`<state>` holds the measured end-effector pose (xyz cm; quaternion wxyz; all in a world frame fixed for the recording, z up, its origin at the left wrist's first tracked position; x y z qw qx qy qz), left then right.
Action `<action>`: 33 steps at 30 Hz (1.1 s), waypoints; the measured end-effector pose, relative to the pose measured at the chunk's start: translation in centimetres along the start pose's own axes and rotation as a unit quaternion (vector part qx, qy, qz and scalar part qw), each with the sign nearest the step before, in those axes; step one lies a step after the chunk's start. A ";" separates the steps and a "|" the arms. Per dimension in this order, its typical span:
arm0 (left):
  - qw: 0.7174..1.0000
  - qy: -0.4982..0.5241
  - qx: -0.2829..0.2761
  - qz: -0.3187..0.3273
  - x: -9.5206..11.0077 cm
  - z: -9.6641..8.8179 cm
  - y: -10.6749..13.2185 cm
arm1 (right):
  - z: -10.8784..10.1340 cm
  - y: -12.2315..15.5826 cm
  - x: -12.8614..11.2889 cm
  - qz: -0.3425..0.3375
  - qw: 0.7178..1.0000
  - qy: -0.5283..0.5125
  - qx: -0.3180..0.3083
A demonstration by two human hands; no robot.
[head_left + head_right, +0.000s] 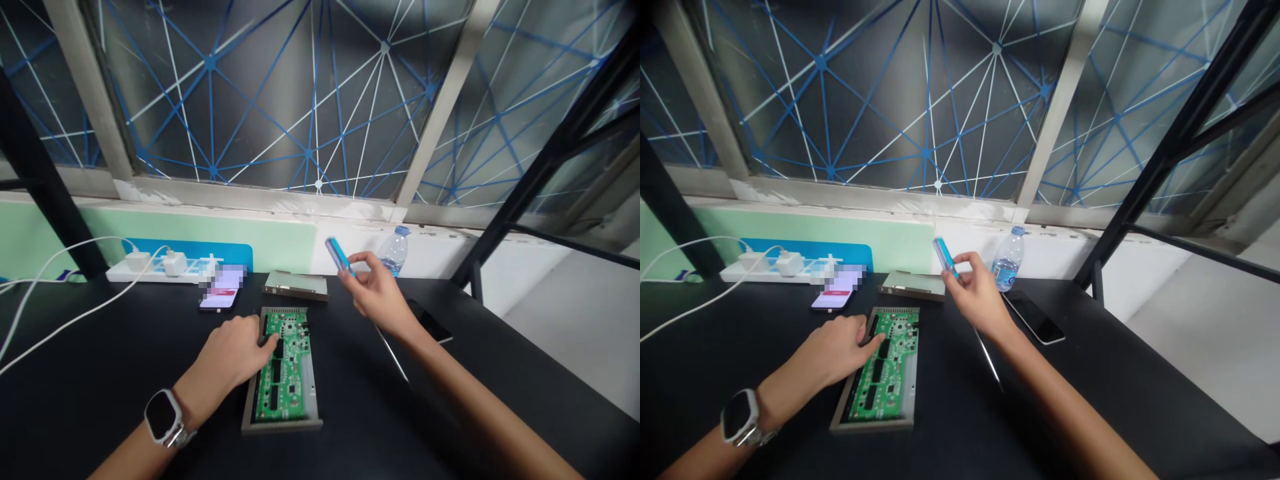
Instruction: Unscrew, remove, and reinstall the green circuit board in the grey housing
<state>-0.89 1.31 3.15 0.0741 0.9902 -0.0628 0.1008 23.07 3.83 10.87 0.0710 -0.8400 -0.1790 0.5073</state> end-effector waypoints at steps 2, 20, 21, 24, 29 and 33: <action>1.000 -0.005 -0.009 -0.003 0.1 0.3 0.1 | 0.3 1.8 2.6 0.041 0.993 0.101 -0.036; 0.997 0.023 0.069 0.014 0.3 0.9 -0.1 | 4.4 1.4 3.6 0.040 0.867 0.486 -0.103; 0.997 0.018 0.067 0.014 0.4 0.9 -0.1 | 4.9 0.3 3.1 0.007 0.874 0.475 -0.104; 0.998 0.010 0.059 0.015 0.7 0.9 -0.2 | 7.1 -3.2 3.4 -0.024 0.901 0.401 -0.164; 0.996 0.035 0.076 0.006 0.3 0.1 -0.4 | 9.2 -7.8 5.9 0.007 0.917 0.325 -0.233; 0.985 0.134 0.102 0.036 -0.6 -0.1 -1.1 | 7.8 -8.4 5.7 -0.004 0.942 0.281 -0.181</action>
Point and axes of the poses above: each hand's wrist, its own y-axis away from the middle knuckle, its own z-axis out of the palm, x = y × z, the point moved 7 cm from there along -y, towards the middle knuckle, and after that the axes turned 10 degrees about -x, right-handed, at the moved point
